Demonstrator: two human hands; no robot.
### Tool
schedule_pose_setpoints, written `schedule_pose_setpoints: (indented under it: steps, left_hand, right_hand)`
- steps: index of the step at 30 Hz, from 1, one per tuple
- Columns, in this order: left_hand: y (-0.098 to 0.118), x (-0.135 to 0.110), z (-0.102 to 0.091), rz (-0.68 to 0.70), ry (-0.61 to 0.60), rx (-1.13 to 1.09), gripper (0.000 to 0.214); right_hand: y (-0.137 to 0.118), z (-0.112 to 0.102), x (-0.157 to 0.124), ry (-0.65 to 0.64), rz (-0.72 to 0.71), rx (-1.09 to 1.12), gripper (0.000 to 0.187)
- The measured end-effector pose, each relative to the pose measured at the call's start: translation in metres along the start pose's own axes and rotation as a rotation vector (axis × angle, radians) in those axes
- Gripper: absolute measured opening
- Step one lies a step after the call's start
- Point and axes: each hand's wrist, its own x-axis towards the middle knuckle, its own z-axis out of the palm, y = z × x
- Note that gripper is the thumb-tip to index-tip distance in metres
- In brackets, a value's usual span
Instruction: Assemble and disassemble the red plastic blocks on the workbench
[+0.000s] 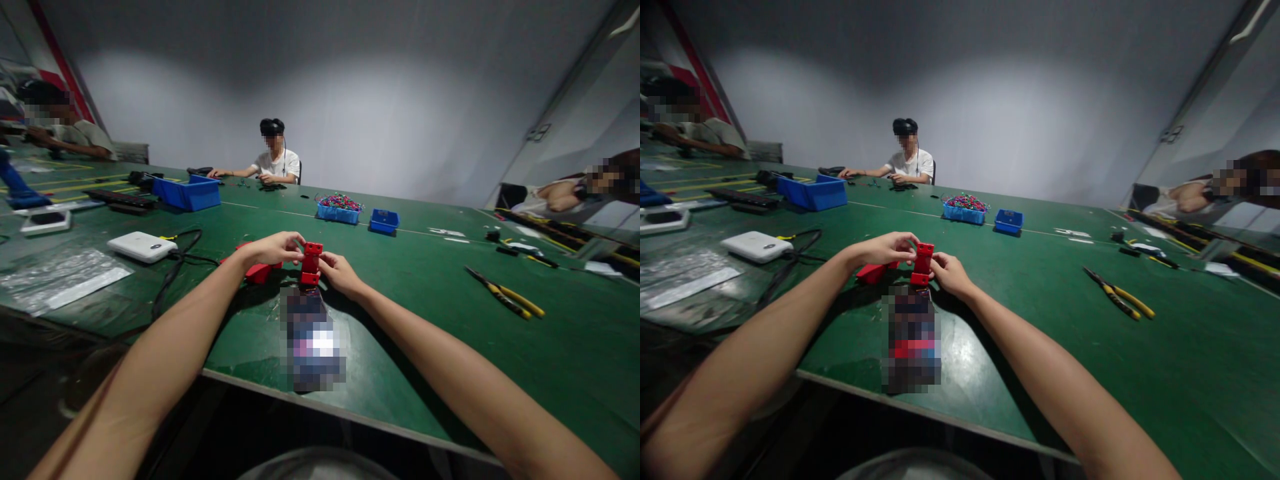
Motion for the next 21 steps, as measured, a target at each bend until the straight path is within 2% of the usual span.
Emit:
schedule_pose_setpoints:
  steps: [14, 21]
  left_hand:
    - [0.003, 0.0, 0.0, 0.003, -0.007, -0.043, 0.048]
    - [0.011, -0.006, 0.0, -0.033, 0.001, -0.044, 0.046]
  right_hand:
    - [-0.004, 0.001, -0.001, -0.008, 0.021, -0.016, 0.038]
    - [-0.004, 0.0, -0.002, -0.01, 0.006, -0.086, 0.038]
